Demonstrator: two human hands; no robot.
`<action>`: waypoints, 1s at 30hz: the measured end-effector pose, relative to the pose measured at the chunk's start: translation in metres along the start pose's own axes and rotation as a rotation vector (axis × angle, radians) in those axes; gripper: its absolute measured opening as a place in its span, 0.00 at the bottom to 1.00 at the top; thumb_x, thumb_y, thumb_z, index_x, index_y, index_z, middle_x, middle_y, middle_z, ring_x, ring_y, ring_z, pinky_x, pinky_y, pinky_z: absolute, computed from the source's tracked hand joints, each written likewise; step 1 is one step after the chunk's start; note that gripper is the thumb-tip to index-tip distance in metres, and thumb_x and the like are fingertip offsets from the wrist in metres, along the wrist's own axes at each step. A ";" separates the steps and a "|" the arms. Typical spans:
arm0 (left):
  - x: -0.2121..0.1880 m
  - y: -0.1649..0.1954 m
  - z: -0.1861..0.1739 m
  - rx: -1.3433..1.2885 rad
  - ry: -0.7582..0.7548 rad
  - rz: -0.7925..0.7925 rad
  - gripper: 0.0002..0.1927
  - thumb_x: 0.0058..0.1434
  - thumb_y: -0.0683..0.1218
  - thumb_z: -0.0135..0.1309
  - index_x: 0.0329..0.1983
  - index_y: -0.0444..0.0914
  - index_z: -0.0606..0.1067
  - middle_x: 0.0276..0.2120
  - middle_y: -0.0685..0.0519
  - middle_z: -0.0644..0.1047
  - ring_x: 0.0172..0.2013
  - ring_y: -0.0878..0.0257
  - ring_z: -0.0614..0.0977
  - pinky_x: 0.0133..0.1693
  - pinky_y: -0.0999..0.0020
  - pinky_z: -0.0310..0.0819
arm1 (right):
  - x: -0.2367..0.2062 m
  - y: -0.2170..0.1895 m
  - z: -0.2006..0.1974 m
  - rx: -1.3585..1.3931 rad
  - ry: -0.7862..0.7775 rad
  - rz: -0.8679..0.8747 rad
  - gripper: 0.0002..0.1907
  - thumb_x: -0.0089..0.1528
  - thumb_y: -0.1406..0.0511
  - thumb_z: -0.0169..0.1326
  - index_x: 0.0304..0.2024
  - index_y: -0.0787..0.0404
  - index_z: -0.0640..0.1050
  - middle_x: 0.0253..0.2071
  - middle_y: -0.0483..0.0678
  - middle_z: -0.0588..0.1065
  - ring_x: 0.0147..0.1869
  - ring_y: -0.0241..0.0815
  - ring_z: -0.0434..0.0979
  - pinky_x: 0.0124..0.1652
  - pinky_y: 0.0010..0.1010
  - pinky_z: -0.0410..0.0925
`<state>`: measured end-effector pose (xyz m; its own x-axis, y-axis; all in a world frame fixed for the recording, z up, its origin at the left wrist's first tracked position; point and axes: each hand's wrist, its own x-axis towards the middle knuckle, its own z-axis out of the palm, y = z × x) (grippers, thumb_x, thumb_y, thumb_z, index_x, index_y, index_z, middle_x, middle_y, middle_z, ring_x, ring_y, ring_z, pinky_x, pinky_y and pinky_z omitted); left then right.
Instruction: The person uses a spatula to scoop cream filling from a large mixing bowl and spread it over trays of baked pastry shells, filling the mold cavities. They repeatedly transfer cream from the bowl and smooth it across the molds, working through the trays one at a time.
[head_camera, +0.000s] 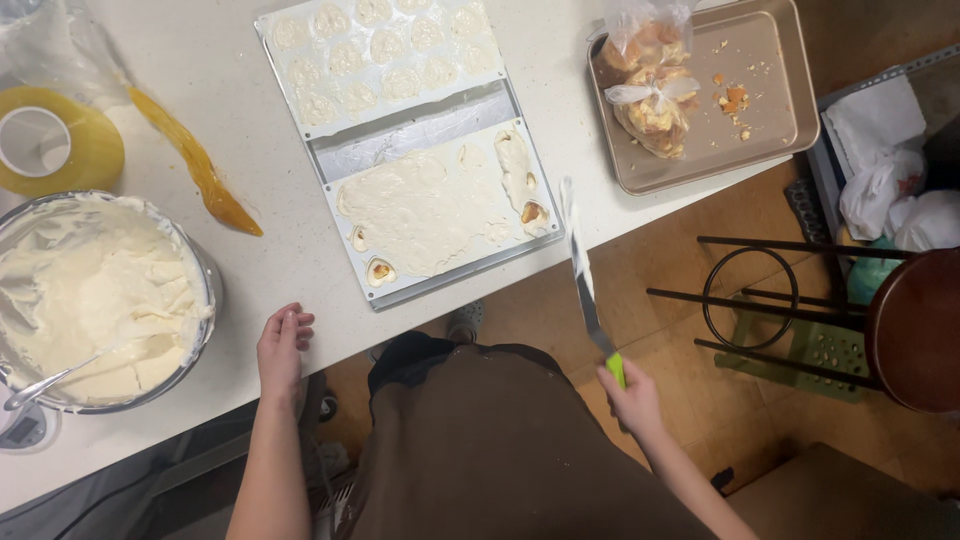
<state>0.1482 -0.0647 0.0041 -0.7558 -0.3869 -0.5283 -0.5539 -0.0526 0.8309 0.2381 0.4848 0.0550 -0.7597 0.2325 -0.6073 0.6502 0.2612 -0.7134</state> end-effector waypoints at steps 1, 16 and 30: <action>-0.001 0.001 0.000 0.000 0.003 -0.004 0.18 0.74 0.51 0.44 0.59 0.36 0.73 0.44 0.54 0.79 0.39 0.69 0.75 0.42 0.72 0.68 | 0.013 -0.010 0.007 -0.028 0.015 -0.030 0.11 0.64 0.58 0.56 0.39 0.60 0.78 0.16 0.41 0.66 0.15 0.30 0.63 0.17 0.27 0.59; -0.004 0.005 -0.001 0.009 -0.007 -0.013 0.17 0.74 0.51 0.44 0.59 0.37 0.73 0.43 0.54 0.79 0.39 0.69 0.75 0.42 0.73 0.69 | 0.076 -0.094 0.096 -0.156 -0.198 -0.219 0.17 0.69 0.55 0.52 0.33 0.60 0.74 0.16 0.37 0.63 0.20 0.27 0.60 0.21 0.26 0.57; -0.006 0.008 -0.004 0.007 -0.040 -0.011 0.18 0.75 0.51 0.44 0.59 0.36 0.73 0.44 0.54 0.79 0.40 0.69 0.75 0.42 0.73 0.69 | 0.055 -0.069 0.062 -0.003 -0.010 -0.187 0.13 0.68 0.58 0.54 0.36 0.61 0.76 0.17 0.36 0.65 0.19 0.27 0.62 0.20 0.27 0.56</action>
<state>0.1492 -0.0662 0.0148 -0.7631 -0.3488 -0.5441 -0.5646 -0.0500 0.8239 0.1507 0.4216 0.0495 -0.8671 0.1705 -0.4679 0.4980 0.3021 -0.8128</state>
